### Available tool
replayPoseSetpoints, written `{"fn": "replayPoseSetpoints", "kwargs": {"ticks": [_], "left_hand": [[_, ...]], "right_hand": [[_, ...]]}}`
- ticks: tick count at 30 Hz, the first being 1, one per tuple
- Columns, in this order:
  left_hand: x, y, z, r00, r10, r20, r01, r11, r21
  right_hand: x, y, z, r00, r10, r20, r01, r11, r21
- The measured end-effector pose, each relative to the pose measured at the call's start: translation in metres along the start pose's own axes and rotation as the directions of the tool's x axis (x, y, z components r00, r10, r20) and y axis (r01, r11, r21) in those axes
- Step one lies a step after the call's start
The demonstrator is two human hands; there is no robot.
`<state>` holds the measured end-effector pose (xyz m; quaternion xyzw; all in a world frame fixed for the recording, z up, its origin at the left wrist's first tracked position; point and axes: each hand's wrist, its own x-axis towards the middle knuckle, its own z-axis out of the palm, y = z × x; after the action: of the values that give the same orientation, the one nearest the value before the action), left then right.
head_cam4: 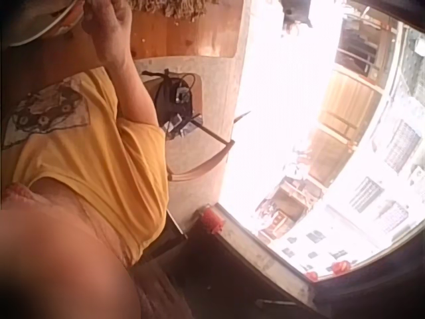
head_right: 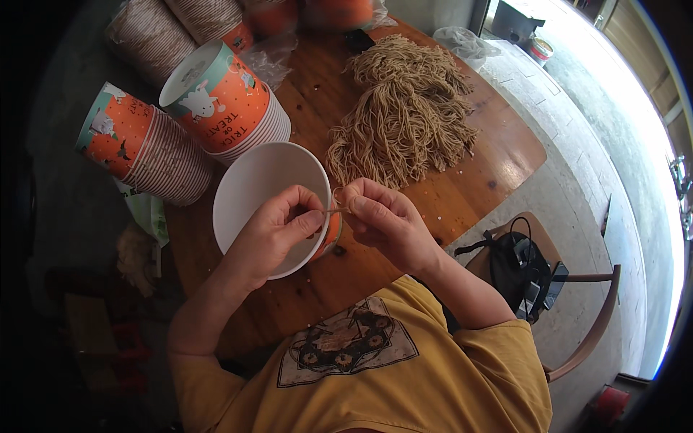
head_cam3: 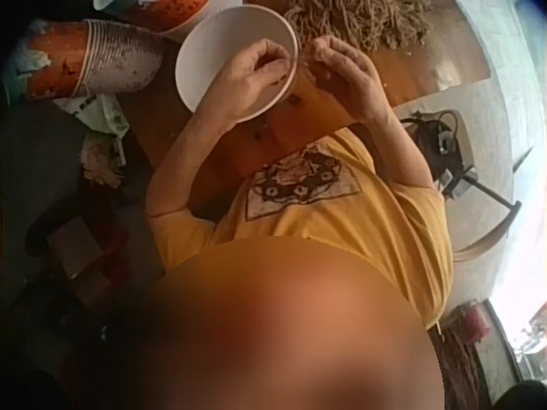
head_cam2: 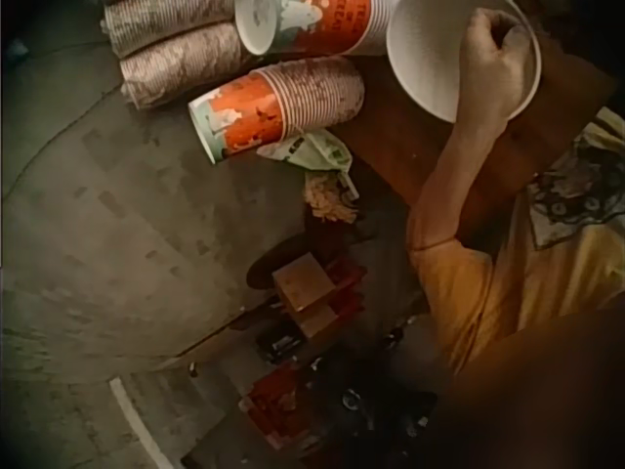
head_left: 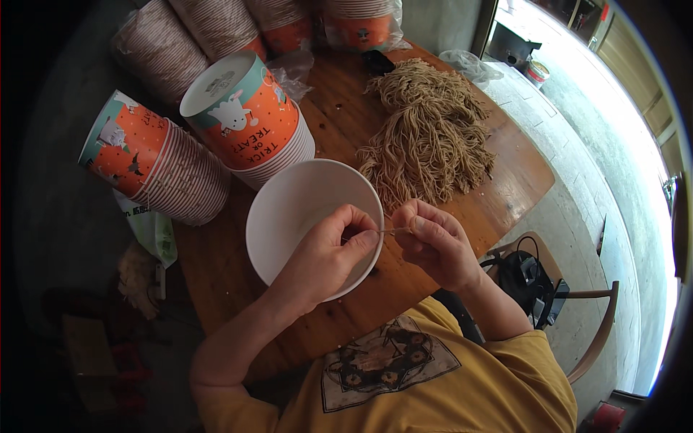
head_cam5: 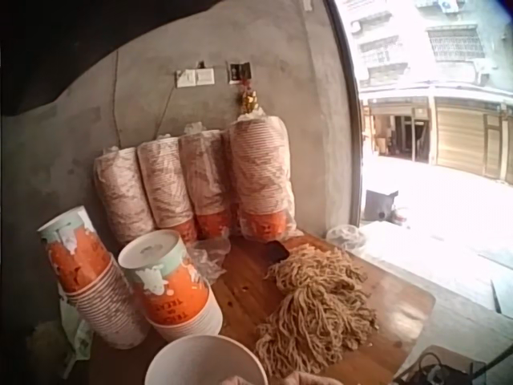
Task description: Attaching strings to paper trick-or-treat buckets.
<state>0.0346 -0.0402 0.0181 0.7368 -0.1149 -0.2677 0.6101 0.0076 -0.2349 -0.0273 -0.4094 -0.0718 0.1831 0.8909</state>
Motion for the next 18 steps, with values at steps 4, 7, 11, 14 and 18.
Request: {"fn": "replayPoseSetpoints", "kwargs": {"ticks": [4,7,11,14,18], "left_hand": [[-0.002,-0.001,0.000,0.997,0.073,-0.024,-0.073,0.997,0.031],[-0.012,0.006,0.009,0.980,0.188,-0.061,-0.175,0.969,0.174],[-0.032,0.015,0.011,0.983,0.184,-0.006,-0.158,0.862,0.482],[-0.049,0.020,0.003,0.976,0.209,0.063,-0.193,0.689,0.699],[-0.073,0.027,-0.012,0.948,0.301,0.105,-0.221,0.386,0.896]], "right_hand": [[0.000,-0.002,0.003,0.999,-0.029,-0.024,0.027,0.996,-0.083],[-0.003,-0.012,0.009,0.995,-0.096,-0.020,0.088,0.967,-0.241],[-0.008,-0.022,0.014,0.993,-0.114,0.036,0.120,0.947,-0.299],[-0.009,-0.025,0.018,0.986,-0.157,0.060,0.168,0.937,-0.307],[-0.012,-0.018,0.032,0.971,-0.189,0.147,0.234,0.874,-0.426]]}}
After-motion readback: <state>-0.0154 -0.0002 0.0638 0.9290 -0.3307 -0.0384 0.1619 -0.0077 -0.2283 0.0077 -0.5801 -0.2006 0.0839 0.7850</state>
